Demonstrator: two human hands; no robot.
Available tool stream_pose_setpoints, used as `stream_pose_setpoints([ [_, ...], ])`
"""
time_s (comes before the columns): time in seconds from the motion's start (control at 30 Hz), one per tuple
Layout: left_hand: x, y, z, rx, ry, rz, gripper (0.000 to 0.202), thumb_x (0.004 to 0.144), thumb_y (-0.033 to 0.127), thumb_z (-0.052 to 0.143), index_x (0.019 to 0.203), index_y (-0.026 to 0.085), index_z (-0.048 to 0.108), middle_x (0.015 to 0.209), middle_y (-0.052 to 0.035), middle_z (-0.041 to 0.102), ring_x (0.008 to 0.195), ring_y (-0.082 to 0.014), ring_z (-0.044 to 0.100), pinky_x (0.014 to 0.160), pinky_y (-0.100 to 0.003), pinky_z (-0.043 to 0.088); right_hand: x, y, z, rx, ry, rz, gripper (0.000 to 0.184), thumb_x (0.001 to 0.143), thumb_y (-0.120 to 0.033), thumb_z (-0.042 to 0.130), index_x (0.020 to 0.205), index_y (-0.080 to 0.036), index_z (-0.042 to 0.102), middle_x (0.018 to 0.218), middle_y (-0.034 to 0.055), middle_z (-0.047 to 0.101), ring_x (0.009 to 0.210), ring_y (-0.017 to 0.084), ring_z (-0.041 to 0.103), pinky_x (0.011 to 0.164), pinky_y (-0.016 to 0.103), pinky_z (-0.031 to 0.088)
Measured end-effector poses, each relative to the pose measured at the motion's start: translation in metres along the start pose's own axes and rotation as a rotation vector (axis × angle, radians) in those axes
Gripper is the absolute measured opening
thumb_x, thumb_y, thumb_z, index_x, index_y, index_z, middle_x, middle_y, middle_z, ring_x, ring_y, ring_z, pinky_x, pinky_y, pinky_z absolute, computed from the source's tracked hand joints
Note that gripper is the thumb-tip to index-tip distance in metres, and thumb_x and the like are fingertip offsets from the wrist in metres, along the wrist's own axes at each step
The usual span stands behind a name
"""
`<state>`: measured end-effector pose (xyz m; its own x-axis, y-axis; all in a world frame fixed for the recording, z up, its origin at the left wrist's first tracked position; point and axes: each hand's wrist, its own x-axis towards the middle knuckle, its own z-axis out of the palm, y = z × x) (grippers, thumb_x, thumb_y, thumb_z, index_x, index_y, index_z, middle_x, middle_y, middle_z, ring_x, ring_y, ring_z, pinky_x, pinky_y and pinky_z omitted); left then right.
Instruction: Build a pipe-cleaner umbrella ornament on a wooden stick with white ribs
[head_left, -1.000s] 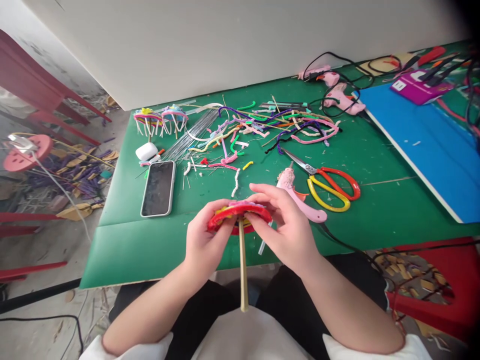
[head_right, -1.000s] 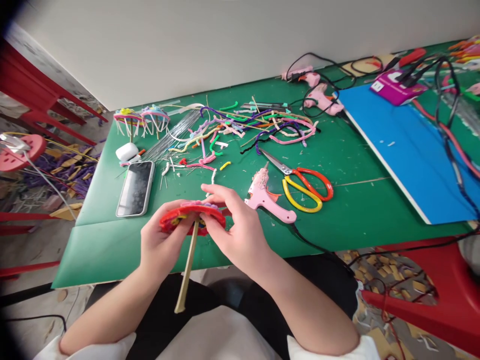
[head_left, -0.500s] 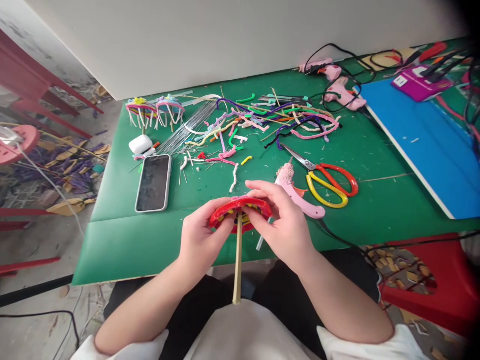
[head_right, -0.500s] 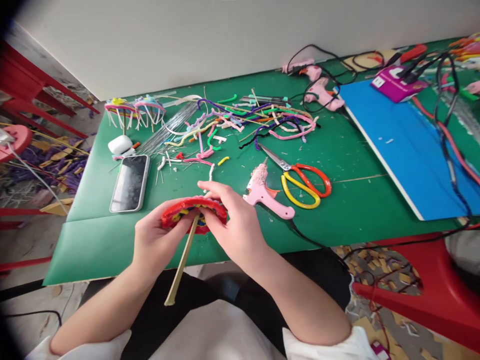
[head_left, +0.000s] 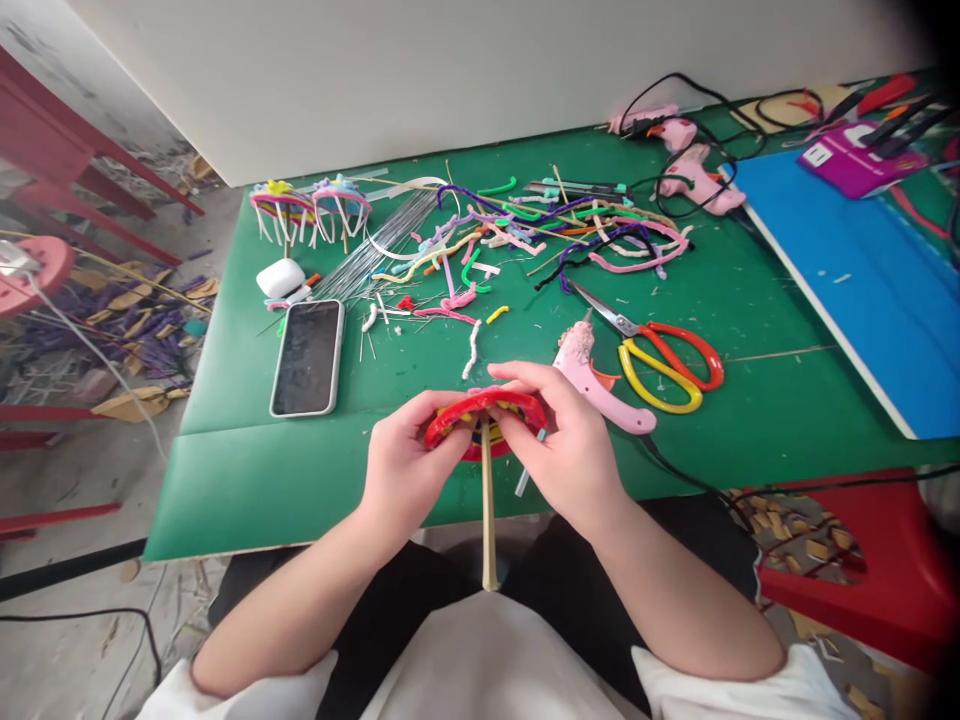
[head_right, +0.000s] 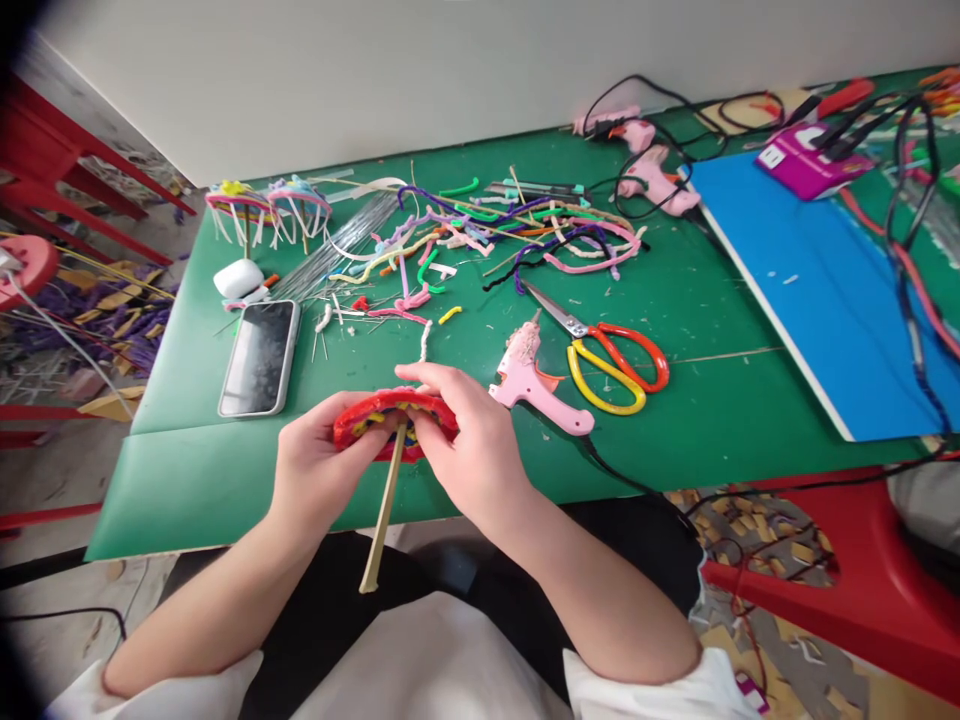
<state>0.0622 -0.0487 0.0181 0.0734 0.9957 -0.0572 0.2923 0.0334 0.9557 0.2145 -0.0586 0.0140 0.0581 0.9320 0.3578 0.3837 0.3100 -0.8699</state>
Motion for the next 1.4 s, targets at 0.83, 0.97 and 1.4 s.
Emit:
stream_pose_setpoints([
  [0.83,0.008,-0.001,0.004,-0.254,-0.056,-0.182,0.025,0.077,0.035,0.072,0.095,0.017,0.072,0.077,0.0011,0.069,0.067,-0.0118,0.064,0.061,-0.021,0.058,-0.002,0.006,-0.002,-0.670,0.113,-0.438,0.016,0.084,-0.012,0.064,0.087,-0.028,0.066,0.125,0.0052,0.063,0.126,0.031,0.050,0.108,0.058,0.037],
  [0.97,0.007,0.000,0.004,-0.242,-0.076,-0.188,0.023,0.078,0.033,0.070,0.094,0.017,0.072,0.074,0.0014,0.067,0.066,-0.0117,0.063,0.061,-0.022,0.058,-0.002,0.008,-0.002,-0.643,0.079,-0.427,0.016,0.085,-0.011,0.063,0.088,-0.027,0.065,0.126,0.0044,0.063,0.129,0.031,0.048,0.111,0.059,0.030],
  [1.4,0.011,-0.010,0.007,-0.260,-0.094,-0.252,0.024,0.077,0.037,0.070,0.090,0.017,0.071,0.072,0.0026,0.064,0.063,-0.0105,0.060,0.058,-0.020,0.054,0.000,0.011,0.003,-0.743,0.066,-0.449,0.015,0.086,-0.012,0.062,0.080,-0.024,0.068,0.119,0.0047,0.068,0.126,0.031,0.051,0.114,0.058,0.028],
])
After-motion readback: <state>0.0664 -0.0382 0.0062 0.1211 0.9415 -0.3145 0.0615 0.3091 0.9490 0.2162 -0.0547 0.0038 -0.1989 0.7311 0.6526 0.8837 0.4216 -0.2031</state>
